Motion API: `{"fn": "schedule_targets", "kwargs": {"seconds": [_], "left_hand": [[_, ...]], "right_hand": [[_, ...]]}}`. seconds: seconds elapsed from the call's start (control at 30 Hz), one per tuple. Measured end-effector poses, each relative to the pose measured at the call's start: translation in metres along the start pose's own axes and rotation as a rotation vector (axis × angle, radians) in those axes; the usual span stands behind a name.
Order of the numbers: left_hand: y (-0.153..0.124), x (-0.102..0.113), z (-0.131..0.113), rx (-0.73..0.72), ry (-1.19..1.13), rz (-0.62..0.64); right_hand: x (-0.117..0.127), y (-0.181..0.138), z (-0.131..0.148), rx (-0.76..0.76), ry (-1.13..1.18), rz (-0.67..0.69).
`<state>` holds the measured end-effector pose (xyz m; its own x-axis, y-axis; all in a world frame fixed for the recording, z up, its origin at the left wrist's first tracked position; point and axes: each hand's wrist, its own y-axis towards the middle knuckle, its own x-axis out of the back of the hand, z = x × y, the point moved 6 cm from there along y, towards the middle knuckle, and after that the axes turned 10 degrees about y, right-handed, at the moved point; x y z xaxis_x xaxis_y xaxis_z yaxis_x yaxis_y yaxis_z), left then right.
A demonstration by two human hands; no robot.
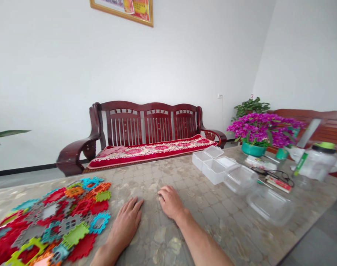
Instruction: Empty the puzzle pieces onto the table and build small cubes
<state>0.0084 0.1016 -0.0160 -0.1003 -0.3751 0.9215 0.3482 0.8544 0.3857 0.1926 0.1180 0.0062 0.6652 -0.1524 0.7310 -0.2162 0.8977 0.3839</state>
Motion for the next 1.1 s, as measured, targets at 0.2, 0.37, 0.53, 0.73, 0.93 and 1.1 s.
{"fn": "schedule_targets", "kwargs": {"seconds": [0.2,0.37,0.53,0.73,0.93,1.1], "left_hand": [[0.000,-0.001,0.000,0.004,0.017,0.021],[0.000,0.000,-0.002,-0.008,0.031,0.038],[0.000,-0.001,0.000,-0.014,0.024,0.031],[-0.003,0.001,0.001,-0.017,-0.008,0.043],[-0.008,0.017,-0.009,-0.092,-0.079,0.141],[-0.007,0.021,-0.013,-0.005,0.000,0.192]], "right_hand": [[0.002,0.001,0.000,-0.007,0.025,0.000],[0.003,0.001,-0.001,-0.003,0.029,0.000],[0.003,0.001,-0.003,-0.017,0.035,0.002],[0.003,0.002,-0.004,-0.001,0.056,-0.008],[0.005,0.002,-0.004,0.001,0.075,-0.014],[0.004,0.002,-0.007,0.004,0.094,-0.019]]}}
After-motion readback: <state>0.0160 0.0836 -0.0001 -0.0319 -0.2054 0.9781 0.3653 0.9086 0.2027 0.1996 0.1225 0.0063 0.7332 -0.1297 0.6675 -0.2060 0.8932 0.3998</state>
